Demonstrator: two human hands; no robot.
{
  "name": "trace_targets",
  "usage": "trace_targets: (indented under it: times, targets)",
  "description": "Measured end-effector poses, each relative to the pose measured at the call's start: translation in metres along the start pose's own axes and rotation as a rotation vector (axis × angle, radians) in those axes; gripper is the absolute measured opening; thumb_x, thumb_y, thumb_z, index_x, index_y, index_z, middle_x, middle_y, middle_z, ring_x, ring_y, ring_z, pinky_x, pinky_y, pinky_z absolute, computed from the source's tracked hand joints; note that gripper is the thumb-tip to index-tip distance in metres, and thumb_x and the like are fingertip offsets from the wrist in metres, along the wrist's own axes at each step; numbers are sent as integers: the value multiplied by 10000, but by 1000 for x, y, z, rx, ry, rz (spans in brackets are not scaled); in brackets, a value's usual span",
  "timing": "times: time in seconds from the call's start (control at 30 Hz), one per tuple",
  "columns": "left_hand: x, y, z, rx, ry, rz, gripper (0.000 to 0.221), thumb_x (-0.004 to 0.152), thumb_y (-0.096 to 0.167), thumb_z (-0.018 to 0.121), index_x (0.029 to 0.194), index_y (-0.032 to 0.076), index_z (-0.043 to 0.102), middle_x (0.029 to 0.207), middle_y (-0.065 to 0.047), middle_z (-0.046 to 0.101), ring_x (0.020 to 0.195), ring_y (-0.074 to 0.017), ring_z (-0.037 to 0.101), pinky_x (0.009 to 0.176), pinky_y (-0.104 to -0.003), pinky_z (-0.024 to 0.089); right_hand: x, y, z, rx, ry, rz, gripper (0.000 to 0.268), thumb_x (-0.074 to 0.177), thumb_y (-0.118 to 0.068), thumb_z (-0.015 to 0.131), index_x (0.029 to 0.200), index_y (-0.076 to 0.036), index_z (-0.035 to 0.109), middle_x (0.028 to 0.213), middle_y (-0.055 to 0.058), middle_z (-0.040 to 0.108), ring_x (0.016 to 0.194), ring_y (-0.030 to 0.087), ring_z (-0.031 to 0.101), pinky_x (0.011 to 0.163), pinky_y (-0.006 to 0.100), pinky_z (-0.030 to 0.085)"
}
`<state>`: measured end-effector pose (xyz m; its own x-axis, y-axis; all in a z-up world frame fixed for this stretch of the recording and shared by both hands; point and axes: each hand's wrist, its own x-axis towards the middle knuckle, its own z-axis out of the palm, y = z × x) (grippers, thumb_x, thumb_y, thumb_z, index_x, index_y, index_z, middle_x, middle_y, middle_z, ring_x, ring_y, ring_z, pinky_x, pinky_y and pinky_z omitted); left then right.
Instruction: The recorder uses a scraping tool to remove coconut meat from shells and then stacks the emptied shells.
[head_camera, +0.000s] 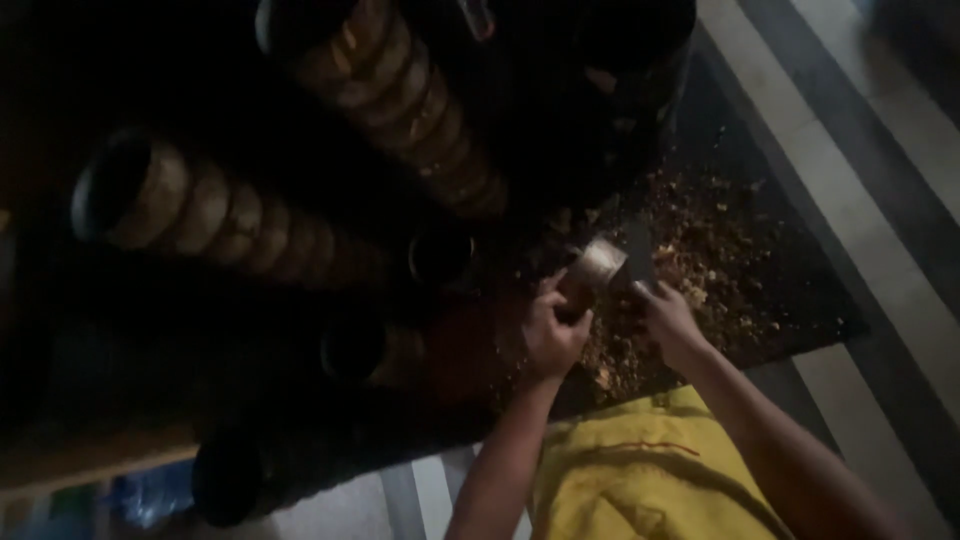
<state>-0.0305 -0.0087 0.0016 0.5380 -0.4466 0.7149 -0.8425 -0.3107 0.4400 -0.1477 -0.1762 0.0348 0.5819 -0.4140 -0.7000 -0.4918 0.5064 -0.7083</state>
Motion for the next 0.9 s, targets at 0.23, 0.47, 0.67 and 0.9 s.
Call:
trace_targets:
  times: [0.23, 0.47, 0.67, 0.9]
  targets:
    - [-4, -39, -45, 40, -301, -160, 547, 917, 210, 865, 1240, 119, 434, 1481, -146, 613, 820, -274, 699, 672, -394, 590, -48, -17, -31, -1266, -18, -493, 215, 1147, -335, 485, 1229, -176, 602, 836, 85, 702, 583, 203, 590, 498, 378, 489]
    - [8, -35, -80, -65, -513, -189, 514, 886, 113, 840, 1217, 132, 447, 1426, -125, 616, 999, -319, 696, 758, -420, 613, -40, -32, -50, -1474, -150, -732, 220, 981, -299, 567, 1175, -193, 566, 726, -7, 647, 511, 169, 574, 411, 382, 466]
    - [11, -43, -92, -370, -270, -178, 498, 899, 51, 807, 1209, 153, 430, 1344, -143, 578, 1249, -306, 638, 935, -450, 614, -41, -30, -43, -1385, -82, -503, 232, 1079, -379, 469, 1185, -193, 558, 748, 59, 608, 556, 237, 595, 465, 418, 483]
    - [4, -51, -94, -429, -154, -191, 501, 948, 43, 802, 1239, 174, 415, 1280, -121, 552, 1241, -289, 650, 879, -466, 576, -46, -13, -40, -1172, 61, -786, 203, 1044, -319, 550, 1204, -201, 591, 775, 66, 648, 629, 252, 610, 514, 431, 478]
